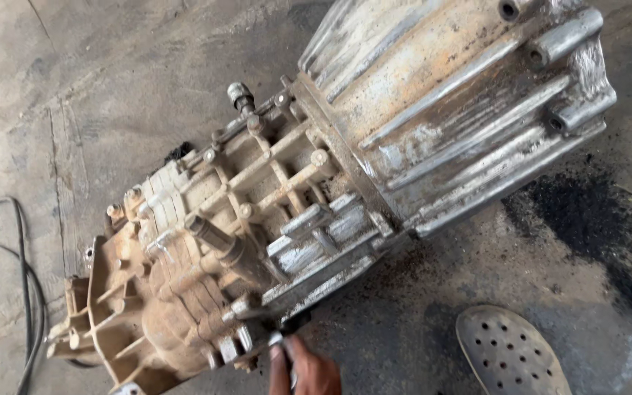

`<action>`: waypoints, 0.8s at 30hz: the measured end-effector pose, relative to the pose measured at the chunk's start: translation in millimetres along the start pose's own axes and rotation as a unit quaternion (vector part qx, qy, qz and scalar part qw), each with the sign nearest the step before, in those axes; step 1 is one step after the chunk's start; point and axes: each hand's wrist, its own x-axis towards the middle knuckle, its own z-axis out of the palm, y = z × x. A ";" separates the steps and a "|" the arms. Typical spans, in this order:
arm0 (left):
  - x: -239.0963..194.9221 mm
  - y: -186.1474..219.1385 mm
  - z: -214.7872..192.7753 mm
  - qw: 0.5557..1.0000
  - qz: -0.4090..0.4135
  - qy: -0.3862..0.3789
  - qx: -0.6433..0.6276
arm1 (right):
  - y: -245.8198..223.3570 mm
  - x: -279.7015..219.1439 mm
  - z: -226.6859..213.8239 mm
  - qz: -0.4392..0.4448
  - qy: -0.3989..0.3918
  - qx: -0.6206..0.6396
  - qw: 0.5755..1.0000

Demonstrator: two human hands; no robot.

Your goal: The person uses a metal scraper to remove dirt and grime from the surface of a large mechanical component, likely a transmission or differential, resting on a concrete floor. The person systematically scrapes various sections of the component's exterior.

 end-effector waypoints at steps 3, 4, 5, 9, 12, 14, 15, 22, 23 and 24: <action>4.8 4.1 -3.4 0.976 -0.046 0.024 0.214 | -1.0 5.7 -4.1 0.010 -0.083 -0.087 0.993; -2.0 4.1 -3.0 0.955 -0.056 0.046 0.287 | -1.3 1.9 -5.4 0.042 -0.078 -0.086 0.992; -9.3 2.6 -1.3 0.992 -0.038 0.108 -0.053 | -2.6 -0.8 -7.5 0.074 -0.074 -0.084 0.991; 28.0 -0.5 6.4 0.973 0.041 0.102 -0.206 | -18.7 24.6 -12.9 0.020 -0.002 -0.067 0.998; 11.6 -6.7 4.9 0.972 0.082 0.095 -0.199 | -9.2 2.7 -6.2 -0.028 0.039 -0.055 0.997; 15.3 -8.8 13.3 0.981 0.077 0.088 -0.153 | -11.3 -1.0 -0.8 0.034 -0.033 -0.080 0.996; 23.5 -8.7 19.8 0.988 0.065 0.081 -0.111 | -15.2 3.8 1.4 0.060 -0.067 -0.092 0.992; 15.6 -22.1 40.7 0.979 0.102 0.072 -0.162 | -25.5 -2.2 3.5 0.061 -0.030 -0.083 0.994; 15.9 -23.1 40.8 0.941 0.128 0.062 -0.306 | -27.0 -2.2 4.1 0.059 -0.025 -0.081 0.995; 14.3 -25.4 38.6 0.912 0.149 0.059 -0.377 | -27.5 -3.4 4.5 0.058 -0.020 -0.078 0.995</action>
